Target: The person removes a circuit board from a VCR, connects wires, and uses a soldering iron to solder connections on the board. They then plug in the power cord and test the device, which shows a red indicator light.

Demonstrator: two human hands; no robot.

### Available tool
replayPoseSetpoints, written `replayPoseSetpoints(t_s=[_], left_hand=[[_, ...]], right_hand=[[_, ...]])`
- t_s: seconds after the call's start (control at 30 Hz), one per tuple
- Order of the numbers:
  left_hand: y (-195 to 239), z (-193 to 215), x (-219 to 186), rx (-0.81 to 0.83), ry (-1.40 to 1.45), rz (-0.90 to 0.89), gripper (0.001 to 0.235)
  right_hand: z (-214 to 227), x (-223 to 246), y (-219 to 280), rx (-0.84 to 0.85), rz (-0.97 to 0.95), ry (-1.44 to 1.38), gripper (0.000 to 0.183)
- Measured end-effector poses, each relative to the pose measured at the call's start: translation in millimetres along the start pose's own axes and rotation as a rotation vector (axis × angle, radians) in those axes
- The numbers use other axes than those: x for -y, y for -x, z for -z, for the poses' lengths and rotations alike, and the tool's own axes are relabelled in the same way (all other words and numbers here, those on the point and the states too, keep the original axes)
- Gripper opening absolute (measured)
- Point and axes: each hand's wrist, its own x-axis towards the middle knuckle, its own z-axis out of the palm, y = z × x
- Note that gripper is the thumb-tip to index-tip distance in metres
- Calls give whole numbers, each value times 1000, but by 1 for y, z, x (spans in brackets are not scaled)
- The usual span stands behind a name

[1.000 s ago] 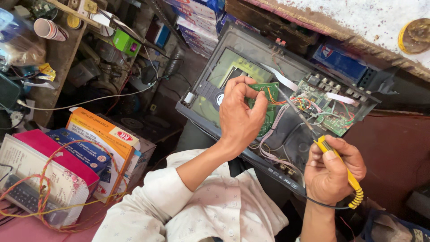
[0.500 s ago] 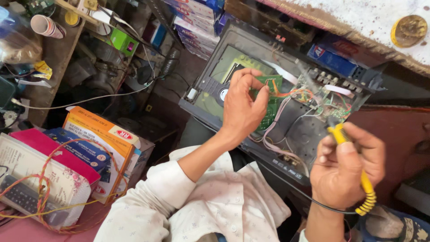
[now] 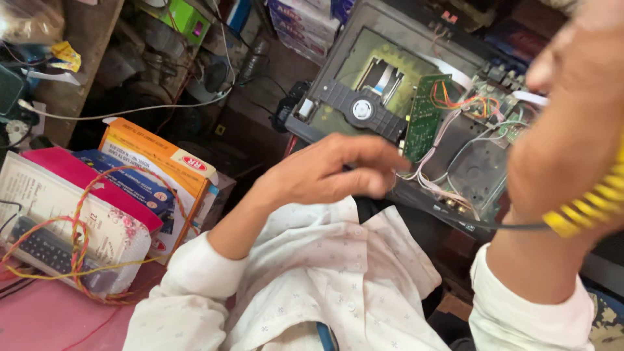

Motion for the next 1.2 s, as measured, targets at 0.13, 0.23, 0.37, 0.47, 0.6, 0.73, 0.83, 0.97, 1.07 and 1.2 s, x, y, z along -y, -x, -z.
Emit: replayPoseSetpoints(t_s=[0.13, 0.23, 0.37, 0.47, 0.6, 0.73, 0.83, 0.97, 1.07, 1.2], left_hand=[[34, 50, -30, 72, -233, 303, 49], [57, 86, -46, -312, -55, 252, 49], [48, 108, -51, -597, 62, -21, 57], [25, 119, -45, -624, 174, -69, 42], [-11, 147, -28, -808, 222, -33, 27], [-47, 207, -5, -915, -301, -175, 19], [-78, 265, 8, -1147, -694, -111, 16], [-111, 313, 16, -1219, -1049, -76, 16], [-124, 322, 20, -1199, -1155, 23, 16], [-131, 319, 22, -1166, -1322, 118, 20]], right_hand=[[-40, -4, -39, 78, 232, 303, 17], [-87, -10, -64, 86, 333, 403, 17], [-161, -9, -82, 201, 213, 245, 30], [-202, -6, -87, 294, 161, 162, 53], [-208, -13, -100, 310, 210, 52, 59], [-176, -21, -105, 346, 182, 124, 50], [-126, -30, -97, 288, 131, 232, 18], [-30, -66, -63, 222, 6, 444, 21], [37, -110, -16, 92, -87, 534, 8], [94, -161, 25, 1, -257, 365, 7]])
